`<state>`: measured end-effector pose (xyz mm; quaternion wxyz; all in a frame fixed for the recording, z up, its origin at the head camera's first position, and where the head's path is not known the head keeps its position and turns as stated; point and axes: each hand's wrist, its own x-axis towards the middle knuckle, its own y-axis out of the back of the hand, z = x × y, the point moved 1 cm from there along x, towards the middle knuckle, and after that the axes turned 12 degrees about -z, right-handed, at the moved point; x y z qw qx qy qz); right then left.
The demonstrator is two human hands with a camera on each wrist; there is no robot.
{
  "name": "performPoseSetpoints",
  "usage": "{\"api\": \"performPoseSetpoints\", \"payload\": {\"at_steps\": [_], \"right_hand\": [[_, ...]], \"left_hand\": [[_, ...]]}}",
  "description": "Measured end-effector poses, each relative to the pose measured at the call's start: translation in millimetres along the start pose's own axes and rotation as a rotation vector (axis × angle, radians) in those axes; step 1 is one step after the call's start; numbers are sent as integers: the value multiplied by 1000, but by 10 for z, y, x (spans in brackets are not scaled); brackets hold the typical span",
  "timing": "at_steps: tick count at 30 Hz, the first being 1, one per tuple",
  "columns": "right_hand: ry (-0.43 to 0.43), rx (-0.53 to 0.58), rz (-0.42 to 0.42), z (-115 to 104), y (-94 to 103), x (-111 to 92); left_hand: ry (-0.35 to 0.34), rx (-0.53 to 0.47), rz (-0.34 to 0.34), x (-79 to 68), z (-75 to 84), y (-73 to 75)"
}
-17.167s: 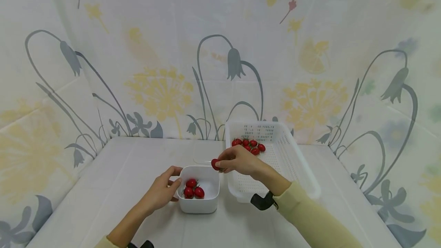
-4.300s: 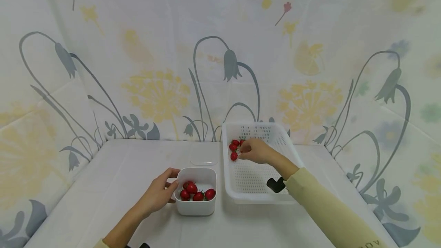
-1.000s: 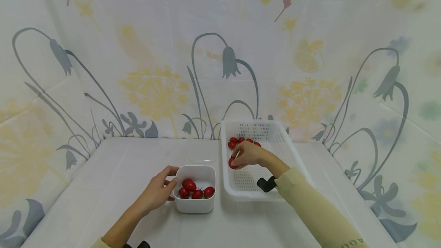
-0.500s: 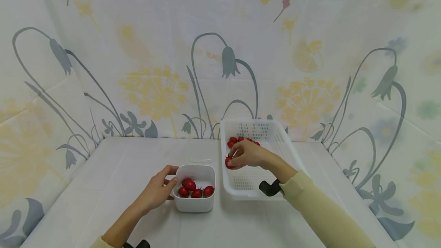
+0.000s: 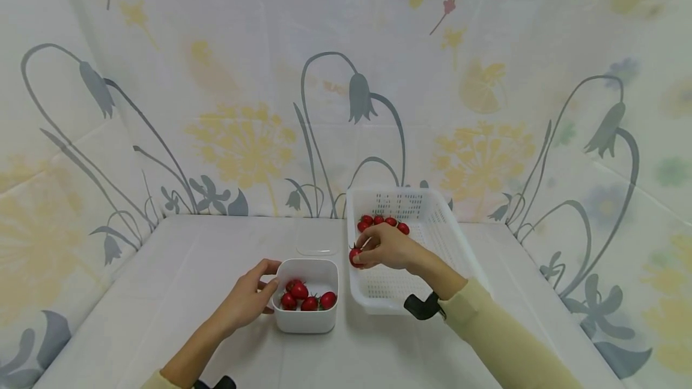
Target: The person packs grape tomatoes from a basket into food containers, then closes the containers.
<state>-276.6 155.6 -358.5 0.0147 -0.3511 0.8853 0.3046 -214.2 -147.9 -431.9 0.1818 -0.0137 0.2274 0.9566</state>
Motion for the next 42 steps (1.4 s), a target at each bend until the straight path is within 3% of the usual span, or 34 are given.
{"api": "performPoseSetpoints", "payload": {"at_steps": [13, 30, 42], "right_hand": [[37, 22, 75, -60, -142, 16], [139, -2, 66, -135, -449, 241], [114, -52, 34, -223, -745, 449]], "left_hand": [[-1, -13, 1, 9, -16, -3], [-3, -22, 2, 4, -38, -8], [-1, -27, 2, -5, -27, -2]]}}
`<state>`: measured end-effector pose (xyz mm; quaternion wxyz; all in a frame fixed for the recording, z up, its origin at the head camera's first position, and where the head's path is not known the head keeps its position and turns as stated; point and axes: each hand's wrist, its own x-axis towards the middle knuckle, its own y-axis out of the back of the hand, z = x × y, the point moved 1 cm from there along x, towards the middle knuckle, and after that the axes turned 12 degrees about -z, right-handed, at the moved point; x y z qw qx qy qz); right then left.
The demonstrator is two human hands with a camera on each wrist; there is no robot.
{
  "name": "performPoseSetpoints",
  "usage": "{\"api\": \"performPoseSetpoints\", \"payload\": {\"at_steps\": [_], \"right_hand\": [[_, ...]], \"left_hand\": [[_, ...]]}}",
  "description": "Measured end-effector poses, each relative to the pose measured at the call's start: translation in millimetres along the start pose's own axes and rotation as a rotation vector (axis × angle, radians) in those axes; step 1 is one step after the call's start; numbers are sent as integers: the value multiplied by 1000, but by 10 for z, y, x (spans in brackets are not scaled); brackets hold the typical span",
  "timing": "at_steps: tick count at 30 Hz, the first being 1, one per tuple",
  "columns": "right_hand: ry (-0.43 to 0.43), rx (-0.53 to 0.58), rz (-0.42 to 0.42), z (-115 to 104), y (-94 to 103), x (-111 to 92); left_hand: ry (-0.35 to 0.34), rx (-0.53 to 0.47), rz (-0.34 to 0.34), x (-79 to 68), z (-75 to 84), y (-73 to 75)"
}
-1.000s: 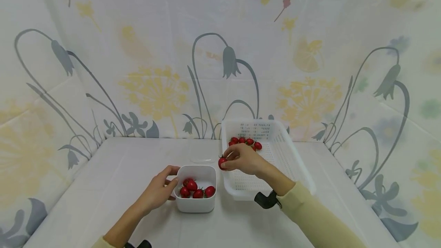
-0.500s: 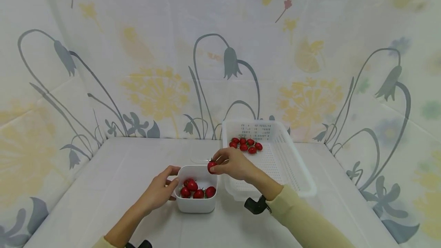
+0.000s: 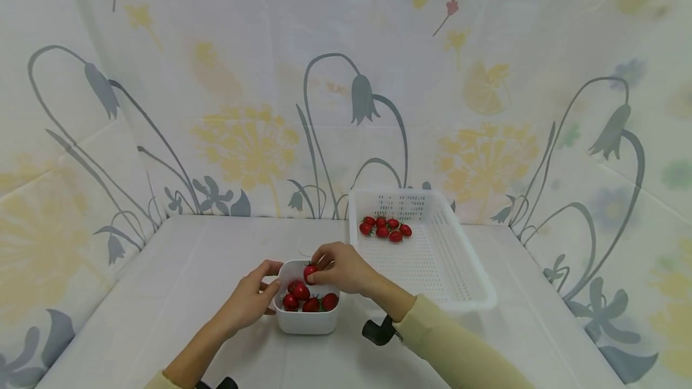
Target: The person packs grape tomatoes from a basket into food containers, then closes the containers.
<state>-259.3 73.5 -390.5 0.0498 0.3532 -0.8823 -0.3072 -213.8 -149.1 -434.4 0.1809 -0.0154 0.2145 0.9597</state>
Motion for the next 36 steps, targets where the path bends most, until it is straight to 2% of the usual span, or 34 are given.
{"api": "performPoseSetpoints", "payload": {"at_steps": [12, 28, 36], "right_hand": [[8, -48, -18, -39, -276, 222], [-55, -198, -14, -10, -380, 322], [-60, -408, -37, -20, -439, 300]], "left_hand": [[-15, -14, -8, 8, 9, 8], [-12, -10, 0, 12, 0, 11], [-8, -8, 4, 2, -4, 2]]}}
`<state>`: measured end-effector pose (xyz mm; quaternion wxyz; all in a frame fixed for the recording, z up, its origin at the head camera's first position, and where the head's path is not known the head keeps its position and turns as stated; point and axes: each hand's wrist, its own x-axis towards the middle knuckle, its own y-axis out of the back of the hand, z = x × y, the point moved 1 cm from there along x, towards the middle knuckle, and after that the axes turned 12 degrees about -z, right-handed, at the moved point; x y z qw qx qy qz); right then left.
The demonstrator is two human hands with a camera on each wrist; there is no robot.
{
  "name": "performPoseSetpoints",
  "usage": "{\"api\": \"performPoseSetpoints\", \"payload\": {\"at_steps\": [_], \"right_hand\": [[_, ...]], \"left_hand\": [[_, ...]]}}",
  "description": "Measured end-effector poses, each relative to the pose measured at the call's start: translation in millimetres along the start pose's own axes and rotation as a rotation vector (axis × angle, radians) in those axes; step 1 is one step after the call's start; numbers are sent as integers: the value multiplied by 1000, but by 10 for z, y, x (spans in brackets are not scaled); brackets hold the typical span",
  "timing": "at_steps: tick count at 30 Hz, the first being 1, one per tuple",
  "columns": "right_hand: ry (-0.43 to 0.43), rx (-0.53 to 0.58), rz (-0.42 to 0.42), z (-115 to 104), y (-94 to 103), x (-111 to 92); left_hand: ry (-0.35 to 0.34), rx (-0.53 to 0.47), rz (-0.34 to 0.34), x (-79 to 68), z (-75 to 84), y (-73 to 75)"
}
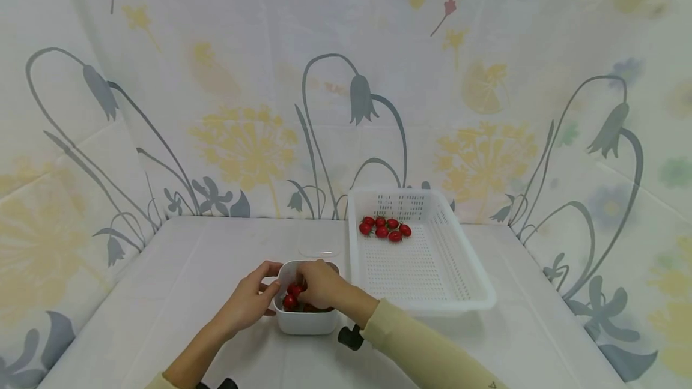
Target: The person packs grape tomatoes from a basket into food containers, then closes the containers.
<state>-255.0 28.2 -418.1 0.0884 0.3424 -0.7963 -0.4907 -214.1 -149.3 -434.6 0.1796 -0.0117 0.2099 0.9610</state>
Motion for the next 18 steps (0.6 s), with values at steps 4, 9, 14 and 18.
{"api": "performPoseSetpoints", "payload": {"at_steps": [4, 9, 14, 18], "right_hand": [[-8, -21, -8, -6, -11, -2], [-1, -25, -14, -19, 20, -9], [4, -2, -32, -68, 89, -87], [53, 34, -49, -84, 178, -206]], "left_hand": [[-5, -4, -3, 2, -5, 0], [-9, 0, -5, 6, -7, 6], [-12, 0, -6, 5, -9, 8], [-11, 1, -6, 6, -13, 8]]}}
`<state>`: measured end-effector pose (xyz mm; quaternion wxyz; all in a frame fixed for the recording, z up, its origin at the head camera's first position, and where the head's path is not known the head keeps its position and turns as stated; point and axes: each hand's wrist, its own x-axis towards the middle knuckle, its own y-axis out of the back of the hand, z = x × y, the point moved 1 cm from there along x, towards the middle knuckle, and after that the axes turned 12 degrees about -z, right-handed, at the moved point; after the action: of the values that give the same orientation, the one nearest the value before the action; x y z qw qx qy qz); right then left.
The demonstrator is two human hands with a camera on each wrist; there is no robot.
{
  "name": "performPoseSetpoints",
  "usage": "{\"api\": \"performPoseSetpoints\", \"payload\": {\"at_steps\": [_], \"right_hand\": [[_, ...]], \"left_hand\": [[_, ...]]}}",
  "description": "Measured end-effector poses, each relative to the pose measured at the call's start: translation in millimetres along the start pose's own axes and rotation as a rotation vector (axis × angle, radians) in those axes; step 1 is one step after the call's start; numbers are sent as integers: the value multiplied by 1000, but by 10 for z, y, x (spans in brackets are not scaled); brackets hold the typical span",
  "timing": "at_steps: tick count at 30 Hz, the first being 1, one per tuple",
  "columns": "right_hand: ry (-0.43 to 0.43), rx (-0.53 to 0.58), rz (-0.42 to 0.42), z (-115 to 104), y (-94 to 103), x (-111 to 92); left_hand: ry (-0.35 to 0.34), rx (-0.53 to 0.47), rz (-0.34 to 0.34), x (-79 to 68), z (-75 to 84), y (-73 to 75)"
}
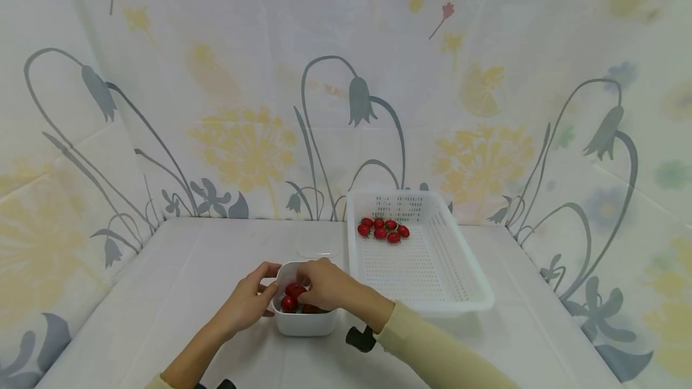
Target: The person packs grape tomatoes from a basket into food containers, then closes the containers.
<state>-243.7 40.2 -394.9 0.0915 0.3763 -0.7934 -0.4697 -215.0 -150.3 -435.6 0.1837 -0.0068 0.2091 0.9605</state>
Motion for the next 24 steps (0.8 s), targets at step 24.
{"api": "performPoseSetpoints", "payload": {"at_steps": [24], "right_hand": [[44, 92, 47, 258, 467, -725]], "left_hand": [[6, -1, -6, 4, 4, 2]]}}
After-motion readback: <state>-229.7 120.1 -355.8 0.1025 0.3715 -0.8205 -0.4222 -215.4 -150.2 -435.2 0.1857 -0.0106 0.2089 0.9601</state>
